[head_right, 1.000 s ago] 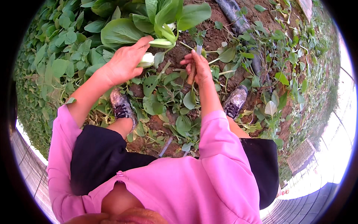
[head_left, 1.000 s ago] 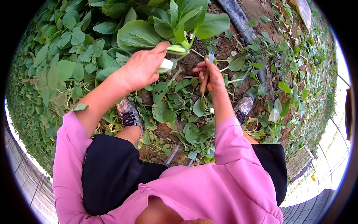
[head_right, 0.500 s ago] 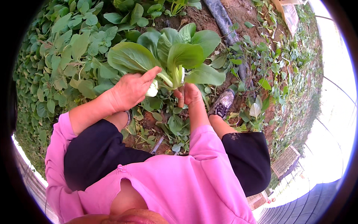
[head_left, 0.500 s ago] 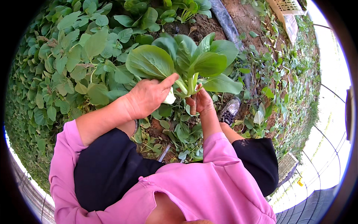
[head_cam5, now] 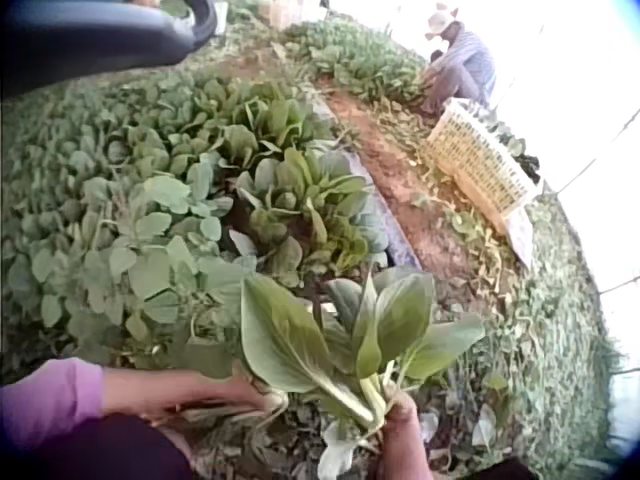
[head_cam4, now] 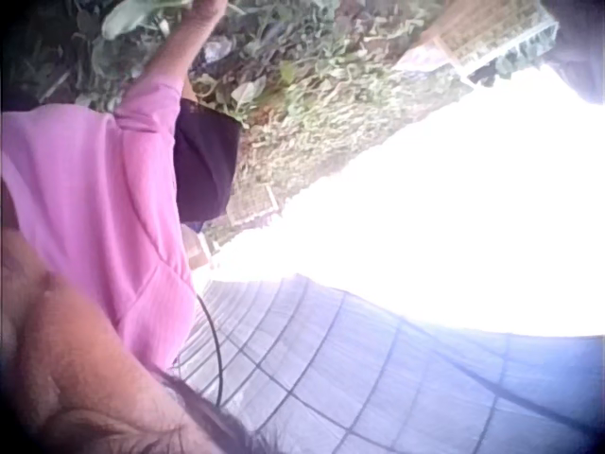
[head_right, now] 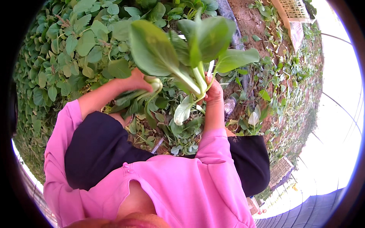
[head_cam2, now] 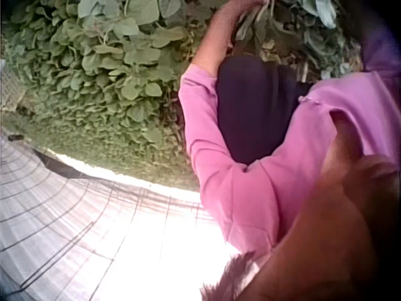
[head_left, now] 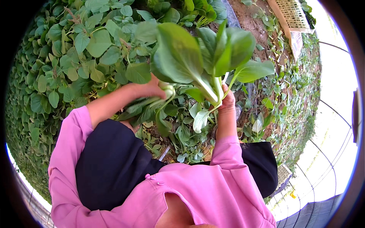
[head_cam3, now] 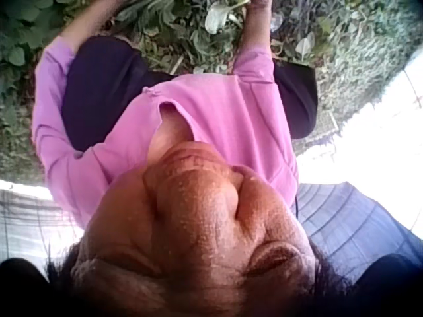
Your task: The person harvests bok choy from the ground using a small curved blade, trimming the roots of each plant and placing them into a white plastic basket.
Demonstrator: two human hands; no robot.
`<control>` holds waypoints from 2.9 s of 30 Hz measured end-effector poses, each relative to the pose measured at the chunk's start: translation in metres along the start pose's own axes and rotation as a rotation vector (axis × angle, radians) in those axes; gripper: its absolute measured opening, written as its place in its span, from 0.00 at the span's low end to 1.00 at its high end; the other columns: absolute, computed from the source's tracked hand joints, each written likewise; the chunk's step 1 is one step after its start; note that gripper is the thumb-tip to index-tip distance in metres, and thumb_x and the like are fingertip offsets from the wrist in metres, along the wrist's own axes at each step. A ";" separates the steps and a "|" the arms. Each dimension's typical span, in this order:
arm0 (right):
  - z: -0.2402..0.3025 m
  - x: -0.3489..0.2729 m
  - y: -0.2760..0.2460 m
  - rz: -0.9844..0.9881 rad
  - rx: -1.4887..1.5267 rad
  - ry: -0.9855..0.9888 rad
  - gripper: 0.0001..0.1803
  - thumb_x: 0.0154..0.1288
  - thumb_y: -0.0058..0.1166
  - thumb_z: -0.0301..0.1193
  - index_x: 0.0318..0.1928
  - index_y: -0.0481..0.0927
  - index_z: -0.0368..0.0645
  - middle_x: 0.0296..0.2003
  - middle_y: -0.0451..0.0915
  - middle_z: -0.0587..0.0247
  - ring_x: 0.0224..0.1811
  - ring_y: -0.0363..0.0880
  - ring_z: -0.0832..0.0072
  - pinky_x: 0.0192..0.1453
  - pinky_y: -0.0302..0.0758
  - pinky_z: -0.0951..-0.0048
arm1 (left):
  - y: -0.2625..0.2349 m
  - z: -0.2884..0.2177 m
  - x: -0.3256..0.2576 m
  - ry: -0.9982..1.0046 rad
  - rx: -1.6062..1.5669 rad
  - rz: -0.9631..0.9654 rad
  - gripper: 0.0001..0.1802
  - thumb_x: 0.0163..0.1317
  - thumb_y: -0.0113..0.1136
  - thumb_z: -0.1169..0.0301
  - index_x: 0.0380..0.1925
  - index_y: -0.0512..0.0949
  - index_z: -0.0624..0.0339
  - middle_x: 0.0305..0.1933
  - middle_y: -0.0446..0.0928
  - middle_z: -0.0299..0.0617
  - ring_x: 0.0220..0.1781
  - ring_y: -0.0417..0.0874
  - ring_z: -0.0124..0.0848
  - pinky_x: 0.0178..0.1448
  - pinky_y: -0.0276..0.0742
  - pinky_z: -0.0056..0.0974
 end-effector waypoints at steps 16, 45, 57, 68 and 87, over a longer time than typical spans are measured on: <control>-0.034 0.037 0.119 -0.217 -0.682 0.208 0.26 0.57 0.67 0.39 0.52 0.76 0.37 0.21 0.73 0.71 0.10 0.65 0.84 0.08 0.55 0.79 | -0.030 -0.032 -0.034 0.099 -1.172 0.368 0.22 0.66 0.59 0.64 0.60 0.73 0.55 0.54 0.79 0.40 0.51 0.81 0.29 0.58 0.75 0.34; 0.029 0.035 -0.020 -0.531 0.050 -0.483 0.14 0.65 0.60 0.37 0.38 0.71 0.40 0.31 0.81 0.54 0.19 0.70 0.80 0.22 0.69 0.81 | -0.016 -0.077 -0.029 -0.029 -1.481 0.514 0.28 0.55 0.59 0.75 0.58 0.67 0.62 0.46 0.77 0.45 0.45 0.82 0.34 0.51 0.80 0.39; -0.036 0.095 0.010 -0.423 -1.540 -0.022 0.16 0.66 0.54 0.38 0.37 0.82 0.35 0.26 0.82 0.54 0.34 0.82 0.72 0.40 0.75 0.69 | -0.025 -0.093 -0.011 -0.014 -1.342 0.472 0.33 0.50 0.61 0.71 0.59 0.65 0.68 0.49 0.76 0.51 0.48 0.81 0.38 0.54 0.78 0.40; 0.015 0.071 0.117 -0.015 -0.924 -0.027 0.24 0.53 0.69 0.29 0.51 0.79 0.39 0.29 0.79 0.70 0.15 0.68 0.88 0.16 0.64 0.83 | -0.053 -0.079 -0.006 -0.104 -1.286 0.407 0.32 0.51 0.61 0.74 0.59 0.67 0.65 0.50 0.75 0.46 0.49 0.80 0.32 0.54 0.77 0.36; -0.012 0.148 0.051 -0.363 -1.462 0.188 0.16 0.68 0.49 0.36 0.42 0.79 0.33 0.22 0.79 0.52 0.16 0.79 0.64 0.23 0.78 0.66 | -0.024 -0.068 0.031 0.100 0.310 0.034 0.31 0.30 0.71 0.64 0.37 0.72 0.69 0.53 0.72 0.61 0.46 0.79 0.56 0.49 0.76 0.49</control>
Point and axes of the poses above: each hand's wrist, its own x-axis towards the middle knuckle, its own y-axis out of the palm, z = x × y, the point moved 2 cm from there along x, towards the middle knuckle
